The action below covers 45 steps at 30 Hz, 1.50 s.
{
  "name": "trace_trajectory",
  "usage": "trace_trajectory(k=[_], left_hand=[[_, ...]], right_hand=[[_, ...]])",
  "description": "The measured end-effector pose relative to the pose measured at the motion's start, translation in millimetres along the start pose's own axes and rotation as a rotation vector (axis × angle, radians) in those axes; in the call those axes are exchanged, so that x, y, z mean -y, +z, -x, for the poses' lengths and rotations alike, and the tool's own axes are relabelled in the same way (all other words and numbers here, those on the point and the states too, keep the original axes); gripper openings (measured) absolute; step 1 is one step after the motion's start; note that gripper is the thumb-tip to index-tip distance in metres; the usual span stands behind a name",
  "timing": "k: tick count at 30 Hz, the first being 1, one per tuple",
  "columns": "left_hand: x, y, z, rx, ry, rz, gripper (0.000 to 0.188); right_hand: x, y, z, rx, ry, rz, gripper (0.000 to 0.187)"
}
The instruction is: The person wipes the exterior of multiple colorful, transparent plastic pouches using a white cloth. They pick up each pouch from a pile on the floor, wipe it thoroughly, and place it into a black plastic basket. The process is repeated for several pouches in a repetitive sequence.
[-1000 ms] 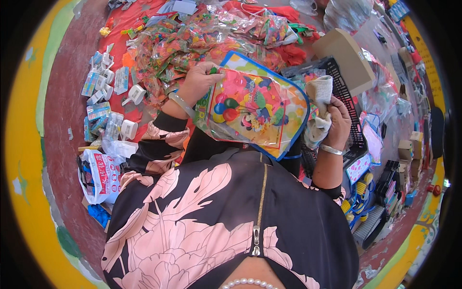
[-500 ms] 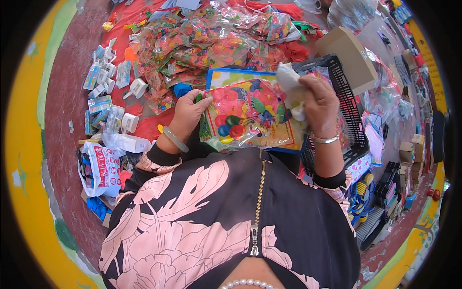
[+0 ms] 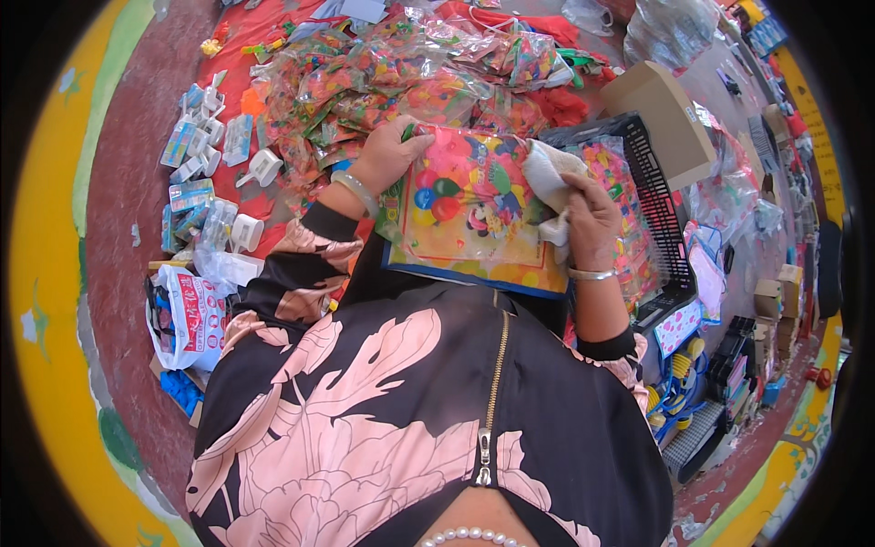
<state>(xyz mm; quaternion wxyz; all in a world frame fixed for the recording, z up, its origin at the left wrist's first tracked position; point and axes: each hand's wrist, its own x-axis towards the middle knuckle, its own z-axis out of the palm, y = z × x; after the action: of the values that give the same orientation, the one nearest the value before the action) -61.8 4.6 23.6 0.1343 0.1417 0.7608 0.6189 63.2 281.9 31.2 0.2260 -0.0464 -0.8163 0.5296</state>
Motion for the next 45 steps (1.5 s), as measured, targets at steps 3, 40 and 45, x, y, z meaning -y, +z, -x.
trace_trajectory(k=[3,40,45], left_hand=[[-2,0,7,0.0,-0.113,0.226,0.019],[28,20,54,0.011,-0.157,0.202,0.016],[24,18,51,0.016,-0.178,0.208,0.018]], right_hand=[[22,-26,-8,-0.129,0.211,-0.167,0.022],[10,9,-22,0.152,-0.092,0.926,0.017],[-39,-64,-4,0.081,0.138,1.091,0.018]])
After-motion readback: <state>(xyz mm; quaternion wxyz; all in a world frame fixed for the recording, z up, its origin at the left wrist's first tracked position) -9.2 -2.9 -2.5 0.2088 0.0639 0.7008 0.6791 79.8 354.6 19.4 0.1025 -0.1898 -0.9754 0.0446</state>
